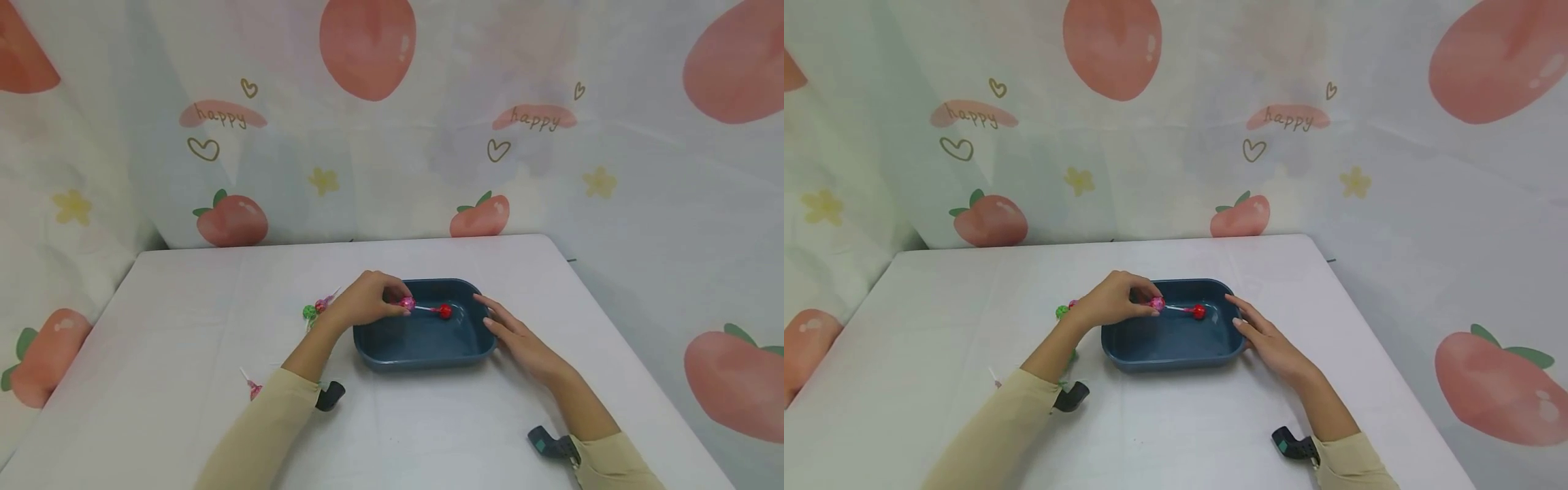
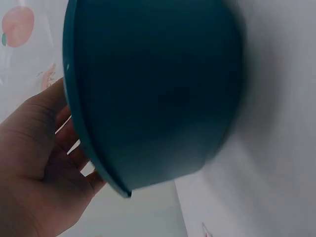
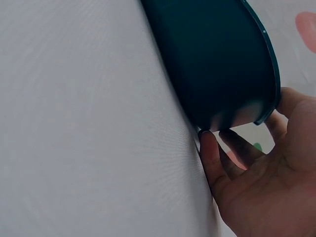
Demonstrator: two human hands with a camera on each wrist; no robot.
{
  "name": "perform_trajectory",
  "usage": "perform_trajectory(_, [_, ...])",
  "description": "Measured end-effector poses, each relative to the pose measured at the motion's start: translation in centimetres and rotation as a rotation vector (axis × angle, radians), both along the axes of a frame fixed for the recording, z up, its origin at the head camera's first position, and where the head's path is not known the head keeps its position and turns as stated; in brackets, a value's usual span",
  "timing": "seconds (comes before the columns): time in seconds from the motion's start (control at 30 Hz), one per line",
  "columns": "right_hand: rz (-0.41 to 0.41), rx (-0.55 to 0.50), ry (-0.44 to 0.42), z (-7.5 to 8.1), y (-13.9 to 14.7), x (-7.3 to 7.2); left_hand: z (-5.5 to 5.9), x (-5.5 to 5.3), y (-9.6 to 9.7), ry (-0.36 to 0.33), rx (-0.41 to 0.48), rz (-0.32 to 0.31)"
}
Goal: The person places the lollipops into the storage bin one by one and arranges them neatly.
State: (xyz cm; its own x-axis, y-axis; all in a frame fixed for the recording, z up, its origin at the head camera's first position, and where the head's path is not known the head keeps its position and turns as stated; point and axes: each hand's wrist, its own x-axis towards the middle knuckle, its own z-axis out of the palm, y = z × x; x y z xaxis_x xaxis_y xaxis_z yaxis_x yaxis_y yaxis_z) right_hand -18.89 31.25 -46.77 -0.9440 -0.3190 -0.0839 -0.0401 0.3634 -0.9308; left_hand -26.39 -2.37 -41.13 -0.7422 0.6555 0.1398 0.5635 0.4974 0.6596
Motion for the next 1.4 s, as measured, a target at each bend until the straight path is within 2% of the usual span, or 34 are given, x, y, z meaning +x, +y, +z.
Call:
perform_trajectory(0.2, [-0.011, 0.022, 0.003, -0.1, 0.3, 0.1, -0.3, 0.2, 2.5, -0.023, -0.029, -0.059])
perform_trajectory(0.5, [-0.011, 0.025, -0.005, 0.1, 0.4, 0.1, -0.3, 0.5, 5.5, -0.001, -0.074, -0.107])
perform_trajectory(0.67, [-0.009, 0.012, -0.011, 0.0, 0.5, 0.0, -0.8, 0.5, 7.0, -0.006, -0.081, -0.123])
perform_trajectory(0.9, [0.019, -0.02, -0.008, -0.2, 0.5, -0.1, -1.8, 0.7, 8.3, -0.026, -0.082, -0.09])
perform_trajectory(1.13, [0.006, 0.009, -0.001, -0.2, 0.3, -0.1, -2.5, 0.8, 8.8, -0.016, -0.11, -0.033])
perform_trajectory(1.4, [-0.004, 0.024, -0.005, -0.2, 0.5, -0.1, -3.2, 0.8, 9.2, -0.03, -0.111, 0.065])
